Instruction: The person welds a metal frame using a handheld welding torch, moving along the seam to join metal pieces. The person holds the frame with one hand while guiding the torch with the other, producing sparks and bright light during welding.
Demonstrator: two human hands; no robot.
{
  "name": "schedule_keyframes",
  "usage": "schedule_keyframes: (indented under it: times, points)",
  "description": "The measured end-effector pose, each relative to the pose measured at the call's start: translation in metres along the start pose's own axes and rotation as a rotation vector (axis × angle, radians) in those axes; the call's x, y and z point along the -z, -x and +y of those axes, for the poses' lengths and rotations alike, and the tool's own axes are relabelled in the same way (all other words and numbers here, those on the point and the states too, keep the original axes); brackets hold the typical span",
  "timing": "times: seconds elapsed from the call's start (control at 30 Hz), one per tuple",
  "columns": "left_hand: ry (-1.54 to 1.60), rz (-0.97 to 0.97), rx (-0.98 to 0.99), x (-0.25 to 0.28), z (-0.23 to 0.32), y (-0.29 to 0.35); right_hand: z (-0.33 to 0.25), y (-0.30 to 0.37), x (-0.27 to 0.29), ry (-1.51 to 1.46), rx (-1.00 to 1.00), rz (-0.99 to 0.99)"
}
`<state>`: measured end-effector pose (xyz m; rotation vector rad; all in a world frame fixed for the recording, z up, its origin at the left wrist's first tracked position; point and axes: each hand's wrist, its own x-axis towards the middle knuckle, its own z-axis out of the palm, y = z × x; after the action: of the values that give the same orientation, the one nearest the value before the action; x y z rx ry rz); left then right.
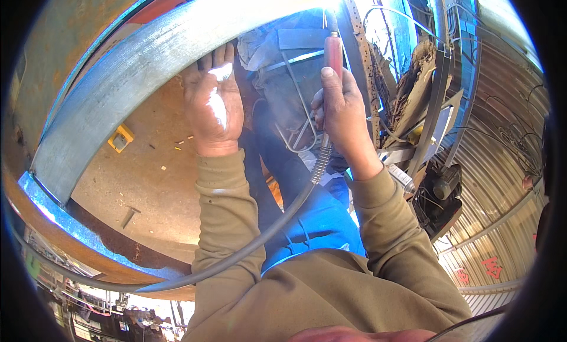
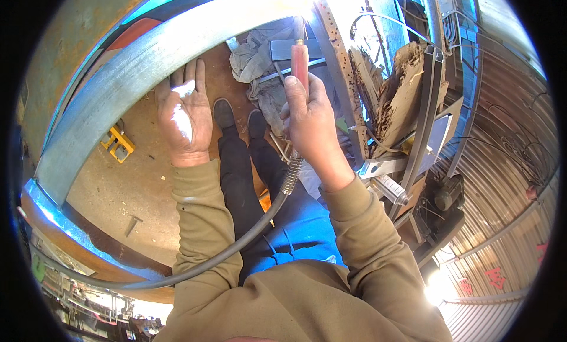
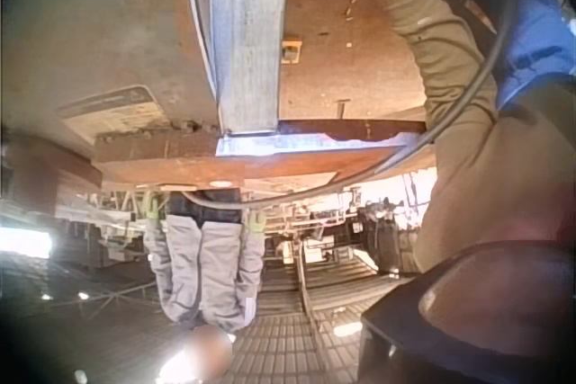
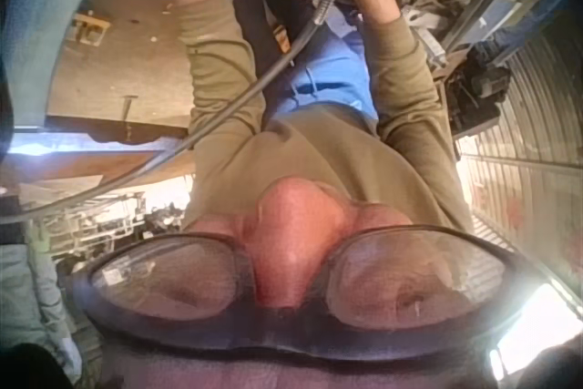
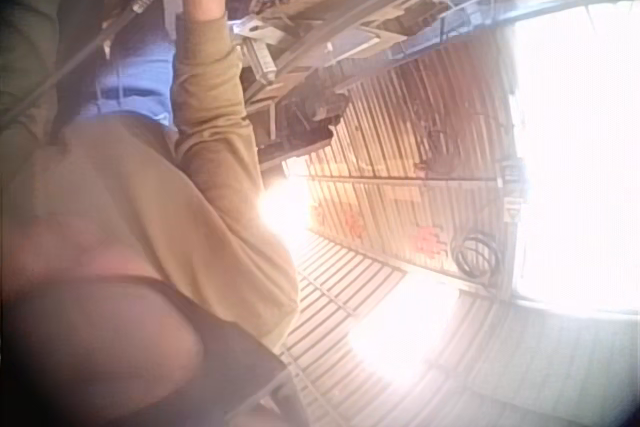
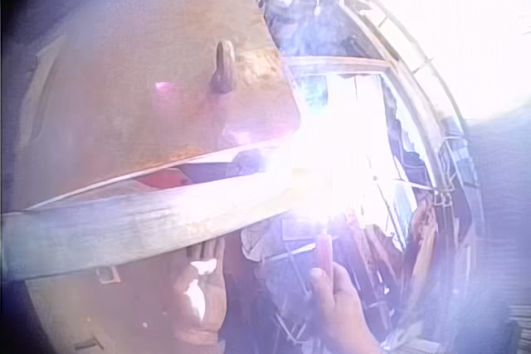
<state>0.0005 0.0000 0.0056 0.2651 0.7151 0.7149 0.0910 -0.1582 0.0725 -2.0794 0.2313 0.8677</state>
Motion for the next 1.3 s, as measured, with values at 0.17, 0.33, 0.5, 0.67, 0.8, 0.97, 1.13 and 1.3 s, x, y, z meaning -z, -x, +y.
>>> schedule_keyframes:
  times: [0.17,0.33,0.5,0.67,0.8,0.97,1.13,1.3]
  points:
    - [-0.066,-0.062,-0.041,0.0014,-0.0022,0.0000,-0.0029,-0.0011,0.0003,-0.028,-0.046,-0.027]
    - [-0.078,-0.076,-0.053,0.0014,-0.0027,-0.0006,-0.0043,-0.0017,0.0014,0.042,-0.026,-0.032]
    - [-0.062,-0.078,-0.041,0.0000,-0.0026,-0.0008,-0.0033,-0.0011,-0.0004,0.009,-0.041,-0.005]
    - [-0.051,-0.074,-0.042,0.0007,-0.0026,-0.0005,-0.0026,0.0018,0.0012,0.067,-0.027,0.014]
    - [-0.066,-0.085,-0.043,0.0036,-0.0032,-0.0004,-0.0019,0.0026,0.0022,-0.033,-0.065,-0.031]
    - [0.010,-0.091,-0.013,0.0080,-0.0016,-0.0001,-0.0033,0.0016,0.0046,0.059,-0.066,-0.042]
    - [-0.044,-0.089,-0.037,0.0078,-0.0030,-0.0014,-0.0049,0.0017,0.0049,0.034,-0.058,-0.044]
    - [-0.063,-0.114,-0.042,0.0040,-0.0030,0.0006,-0.0027,0.0016,0.0043,-0.054,-0.059,-0.045]
